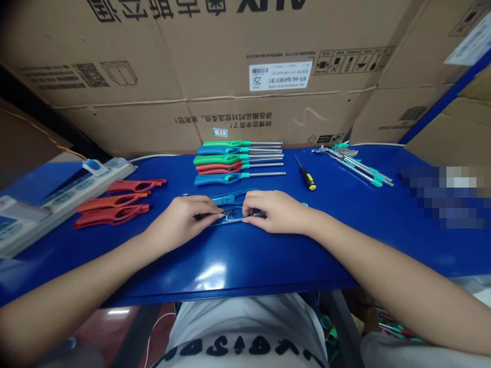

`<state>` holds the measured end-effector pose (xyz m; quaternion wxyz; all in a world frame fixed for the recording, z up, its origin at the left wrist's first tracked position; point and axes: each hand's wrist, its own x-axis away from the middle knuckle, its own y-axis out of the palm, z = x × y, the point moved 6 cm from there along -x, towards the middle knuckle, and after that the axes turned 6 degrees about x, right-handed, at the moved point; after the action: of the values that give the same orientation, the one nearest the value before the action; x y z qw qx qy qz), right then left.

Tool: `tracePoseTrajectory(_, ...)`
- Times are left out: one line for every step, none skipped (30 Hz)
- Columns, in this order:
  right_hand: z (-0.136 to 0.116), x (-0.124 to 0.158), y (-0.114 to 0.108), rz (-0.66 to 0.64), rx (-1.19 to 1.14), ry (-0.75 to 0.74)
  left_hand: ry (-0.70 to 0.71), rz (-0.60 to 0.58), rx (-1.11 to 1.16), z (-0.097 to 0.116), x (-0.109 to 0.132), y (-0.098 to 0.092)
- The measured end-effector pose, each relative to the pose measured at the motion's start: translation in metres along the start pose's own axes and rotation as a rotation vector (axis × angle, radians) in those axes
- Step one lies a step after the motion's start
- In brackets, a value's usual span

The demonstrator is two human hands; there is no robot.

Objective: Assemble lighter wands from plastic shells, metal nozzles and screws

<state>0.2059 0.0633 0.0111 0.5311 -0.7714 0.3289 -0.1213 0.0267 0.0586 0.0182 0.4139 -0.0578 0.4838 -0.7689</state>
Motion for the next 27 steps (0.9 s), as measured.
tracePoseTrajectory(0.0,0.0,0.0,0.0,-0.001,-0.002,-0.004,0.003,-0.001,0.0,0.0,0.0)
tracePoseTrajectory(0.0,0.0,0.0,0.0,-0.001,-0.003,-0.008,0.002,-0.009,0.0,0.0,0.001)
tracePoseTrajectory(0.0,0.0,0.001,-0.003,0.0,-0.002,-0.013,-0.002,-0.026,0.001,0.001,0.002)
tracePoseTrajectory(0.001,0.0,0.001,-0.004,0.001,-0.002,-0.018,-0.01,-0.051,0.001,0.001,0.003)
tracePoseTrajectory(0.001,0.0,0.002,-0.006,0.001,-0.001,-0.025,-0.022,-0.084,0.002,0.001,0.005)
tracePoseTrajectory(0.001,0.0,0.002,-0.007,0.002,-0.001,-0.034,-0.034,-0.123,0.003,0.002,0.006)
tracePoseTrajectory(0.001,0.0,0.002,-0.007,0.002,0.0,-0.043,-0.046,-0.165,0.004,0.002,0.007)
tracePoseTrajectory(0.001,0.0,0.003,-0.007,0.002,-0.001,-0.051,-0.057,-0.208,0.005,0.003,0.008)
tracePoseTrajectory(0.001,0.0,0.003,-0.006,0.003,-0.002,-0.056,-0.066,-0.247,0.006,0.003,0.008)
tracePoseTrajectory(0.001,0.0,0.003,-0.005,0.005,-0.003,-0.058,-0.073,-0.283,0.008,0.004,0.008)
tracePoseTrajectory(0.001,0.0,0.003,-0.004,0.009,-0.004,-0.055,-0.083,-0.318,0.01,0.005,0.008)
tracePoseTrajectory(0.001,0.0,0.003,-0.003,0.014,-0.005,-0.049,-0.095,-0.352,0.013,0.006,0.009)
tracePoseTrajectory(0.0,-0.001,0.002,-0.003,0.018,-0.007,-0.041,-0.109,-0.387,0.016,0.007,0.009)
tracePoseTrajectory(0.0,-0.001,0.002,-0.002,0.024,-0.009,-0.031,-0.125,-0.422,0.019,0.008,0.009)
tracePoseTrajectory(0.0,-0.001,0.002,-0.001,0.03,-0.01,-0.025,-0.142,-0.455,0.022,0.01,0.009)
tracePoseTrajectory(-0.001,-0.001,0.002,0.0,0.035,-0.011,-0.019,-0.157,-0.48,0.024,0.011,0.009)
tracePoseTrajectory(-0.001,0.0,0.002,-0.001,0.039,-0.012,-0.017,-0.168,-0.495,0.025,0.012,0.009)
tracePoseTrajectory(-0.001,0.0,0.001,-0.001,0.043,-0.011,-0.017,-0.176,-0.498,0.025,0.012,0.009)
tracePoseTrajectory(-0.001,0.001,0.001,-0.002,0.044,-0.011,-0.018,-0.18,-0.486,0.024,0.013,0.009)
tracePoseTrajectory(-0.001,0.002,0.0,-0.005,0.044,-0.014,-0.021,-0.18,-0.459,0.022,0.012,0.009)
tracePoseTrajectory(-0.002,0.003,-0.001,-0.01,0.042,-0.02,-0.026,-0.176,-0.416,0.019,0.012,0.009)
tracePoseTrajectory(-0.003,0.004,-0.002,-0.016,0.04,-0.028,-0.032,-0.165,-0.36,0.015,0.011,0.009)
tracePoseTrajectory(-0.004,0.004,-0.002,-0.024,0.04,-0.037,-0.04,-0.148,-0.301,0.012,0.01,0.009)
tracePoseTrajectory(-0.005,0.005,-0.003,-0.032,0.042,-0.045,-0.042,-0.123,-0.252,0.008,0.009,0.009)
tracePoseTrajectory(-0.006,0.006,-0.003,-0.038,0.047,-0.047,-0.044,-0.099,-0.214,0.006,0.008,0.009)
tracePoseTrajectory(-0.006,0.006,-0.003,-0.037,0.055,-0.04,-0.043,-0.076,-0.186,0.004,0.008,0.009)
tracePoseTrajectory(-0.005,0.005,-0.004,-0.028,0.068,-0.022,-0.042,-0.057,-0.165,0.003,0.007,0.009)
